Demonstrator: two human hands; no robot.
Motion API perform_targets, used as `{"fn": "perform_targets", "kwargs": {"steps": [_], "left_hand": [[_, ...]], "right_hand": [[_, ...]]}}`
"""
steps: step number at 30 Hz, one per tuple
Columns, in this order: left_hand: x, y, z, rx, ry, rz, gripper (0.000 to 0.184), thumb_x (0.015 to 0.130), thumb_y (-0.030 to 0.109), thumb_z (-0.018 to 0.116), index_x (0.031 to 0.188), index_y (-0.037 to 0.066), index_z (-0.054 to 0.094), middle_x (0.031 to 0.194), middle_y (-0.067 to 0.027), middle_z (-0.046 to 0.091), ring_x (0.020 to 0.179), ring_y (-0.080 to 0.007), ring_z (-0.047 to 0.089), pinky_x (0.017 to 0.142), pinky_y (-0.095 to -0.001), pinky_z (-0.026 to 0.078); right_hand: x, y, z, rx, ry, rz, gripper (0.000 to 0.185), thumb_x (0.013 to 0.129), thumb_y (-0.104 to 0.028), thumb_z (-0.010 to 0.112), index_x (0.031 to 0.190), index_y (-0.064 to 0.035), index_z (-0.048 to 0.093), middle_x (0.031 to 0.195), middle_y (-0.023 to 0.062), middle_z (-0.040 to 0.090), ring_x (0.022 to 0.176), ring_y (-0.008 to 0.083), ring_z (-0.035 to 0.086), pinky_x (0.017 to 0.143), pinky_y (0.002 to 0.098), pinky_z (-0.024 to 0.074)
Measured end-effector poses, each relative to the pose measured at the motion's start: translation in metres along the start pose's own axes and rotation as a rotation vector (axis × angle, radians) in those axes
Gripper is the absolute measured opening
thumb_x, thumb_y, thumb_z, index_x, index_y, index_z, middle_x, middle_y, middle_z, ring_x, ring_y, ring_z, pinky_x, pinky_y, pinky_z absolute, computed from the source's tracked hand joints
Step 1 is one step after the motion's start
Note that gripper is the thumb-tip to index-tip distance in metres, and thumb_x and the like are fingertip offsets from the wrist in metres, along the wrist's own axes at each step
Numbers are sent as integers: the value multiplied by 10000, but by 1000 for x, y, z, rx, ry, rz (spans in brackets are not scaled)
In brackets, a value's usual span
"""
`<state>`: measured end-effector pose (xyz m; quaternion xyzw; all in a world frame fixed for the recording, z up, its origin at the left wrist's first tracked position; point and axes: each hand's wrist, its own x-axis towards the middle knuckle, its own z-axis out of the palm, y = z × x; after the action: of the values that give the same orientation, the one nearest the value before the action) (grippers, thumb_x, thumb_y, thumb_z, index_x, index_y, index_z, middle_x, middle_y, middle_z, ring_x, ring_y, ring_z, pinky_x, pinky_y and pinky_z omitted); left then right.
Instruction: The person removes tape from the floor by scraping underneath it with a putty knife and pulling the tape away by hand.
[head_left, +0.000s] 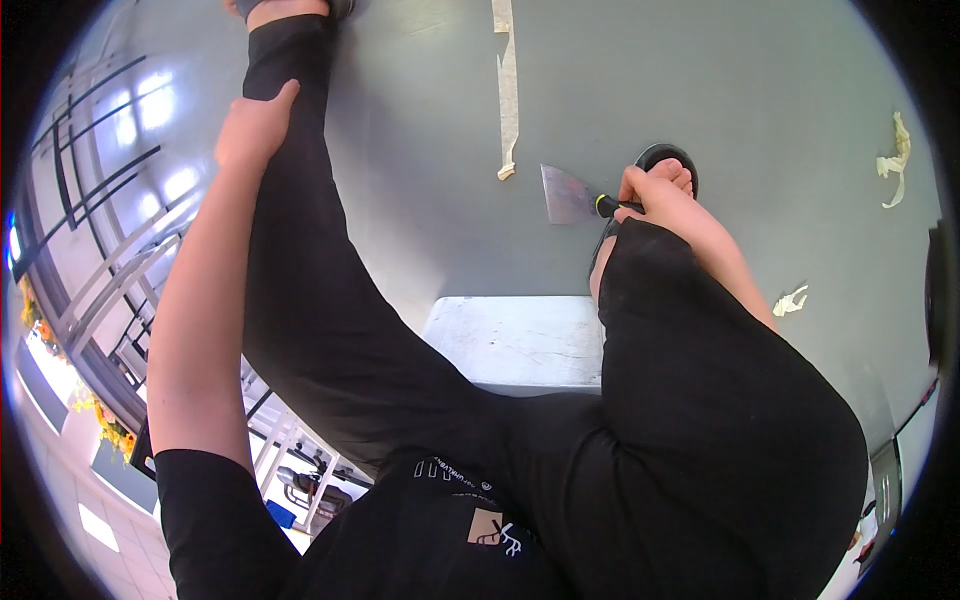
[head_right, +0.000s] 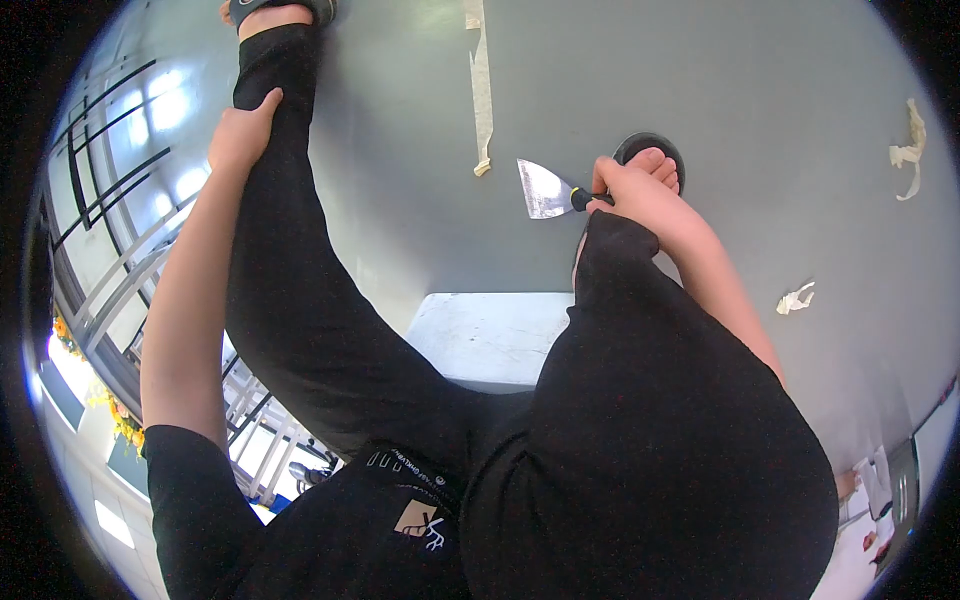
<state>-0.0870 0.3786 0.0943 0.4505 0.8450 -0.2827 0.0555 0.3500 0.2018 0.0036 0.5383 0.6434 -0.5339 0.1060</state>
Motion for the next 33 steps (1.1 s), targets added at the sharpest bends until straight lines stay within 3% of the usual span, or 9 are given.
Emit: {"fn": "perform_targets", "kwargs": {"steps": [3,6,9,12,16,17,24,27,33], "left_hand": [[-3,5,-2,1,15,-22,926,779,693,540,1301,-71,490,1275,-205,594,1192,-330,573,980,-413,455],[-1,4,0,-4,-1,-22,925,780,689,542,1303,-71,487,1275,-206,593,1193,-329,574,979,-412,456],[-1,1,2,4,6,-33,926,779,692,539,1304,-70,487,1278,-205,591,1197,-328,570,980,-412,456],[3,0,5,-11,8,-10,928,779,694,540,1304,-69,487,1277,-208,590,1196,-331,570,983,-412,454],[-2,3,-1,-7,-4,-20,928,777,695,542,1303,-68,489,1276,-215,591,1193,-338,572,989,-415,449],[-2,3,0,-10,12,-22,928,776,694,543,1303,-68,489,1277,-216,590,1192,-340,572,991,-414,447],[1,1,5,-8,12,-10,932,777,696,541,1305,-70,485,1278,-209,591,1195,-341,569,994,-418,445],[0,0,2,-7,14,-13,934,779,698,537,1301,-75,489,1272,-208,595,1195,-339,570,993,-420,446],[-2,5,1,1,15,-3,933,780,698,540,1299,-76,490,1286,-210,585,1201,-337,566,993,-420,448]], "right_hand": [[21,-17,15,217,-49,-187,308,868,-206,664,985,23,494,874,274,646,885,433,635,770,480,469],[30,-48,24,85,-238,-64,309,885,-202,644,1020,22,479,883,280,647,898,437,638,773,479,476],[20,-36,25,244,-120,-75,254,897,-174,628,1012,-9,472,883,203,661,850,381,627,789,429,451],[11,-25,0,111,-225,126,305,888,-225,665,1013,-11,487,923,197,656,882,348,629,809,450,432],[25,-21,9,76,-155,-66,284,886,-208,650,1011,-2,501,885,236,662,854,403,643,758,462,465],[41,-16,32,176,-81,-185,324,882,-222,641,994,41,488,895,295,648,895,460,630,755,509,486],[23,-31,28,205,-135,-2,358,883,-265,628,1022,56,554,882,289,655,895,443,642,790,497,493],[25,-20,13,-88,-292,0,346,909,-298,579,911,35,672,847,247,667,882,422,640,811,458,471],[41,-35,41,-18,-264,-25,335,921,-293,563,931,35,631,887,261,662,909,439,630,796,490,478]]}}
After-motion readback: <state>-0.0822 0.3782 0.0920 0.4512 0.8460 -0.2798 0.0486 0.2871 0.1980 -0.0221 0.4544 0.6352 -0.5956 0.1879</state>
